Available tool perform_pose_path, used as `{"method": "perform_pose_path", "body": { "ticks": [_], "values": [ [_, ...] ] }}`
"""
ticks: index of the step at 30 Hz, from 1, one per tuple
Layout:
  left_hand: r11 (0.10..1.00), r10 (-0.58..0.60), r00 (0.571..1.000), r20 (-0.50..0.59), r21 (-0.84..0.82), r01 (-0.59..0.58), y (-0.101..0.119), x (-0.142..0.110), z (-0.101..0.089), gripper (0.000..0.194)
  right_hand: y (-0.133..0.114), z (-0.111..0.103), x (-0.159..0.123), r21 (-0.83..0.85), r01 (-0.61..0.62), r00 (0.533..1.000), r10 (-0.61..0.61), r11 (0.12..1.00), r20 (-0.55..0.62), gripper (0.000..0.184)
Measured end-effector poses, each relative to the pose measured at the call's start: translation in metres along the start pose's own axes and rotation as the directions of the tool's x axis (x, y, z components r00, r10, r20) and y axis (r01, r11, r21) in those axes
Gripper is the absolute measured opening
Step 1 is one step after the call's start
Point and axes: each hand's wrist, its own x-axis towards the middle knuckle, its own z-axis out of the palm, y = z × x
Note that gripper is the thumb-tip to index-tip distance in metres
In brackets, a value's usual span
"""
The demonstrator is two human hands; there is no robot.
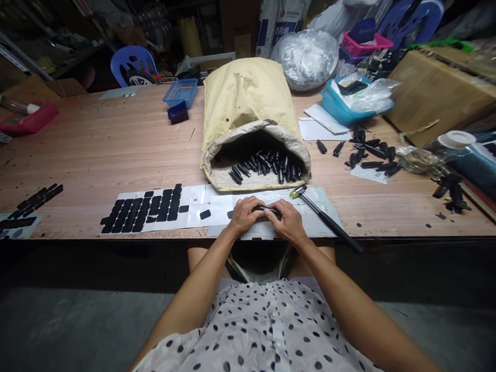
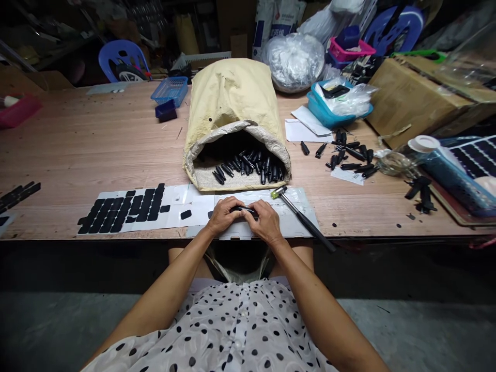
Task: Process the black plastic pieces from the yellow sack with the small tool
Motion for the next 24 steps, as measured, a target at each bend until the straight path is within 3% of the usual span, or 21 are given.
{"method": "perform_pose_path", "body": {
  "ticks": [24],
  "values": [
    [0.998, -0.034, 0.997, 0.069, 0.063, 0.030, 0.0059, 0.0002, -0.0028, 0.014, 0.0079, -0.0034, 0.0003, -0.019, 0.042, 0.994, -0.040, 0.999, 0.099, 0.030]
  ]
}}
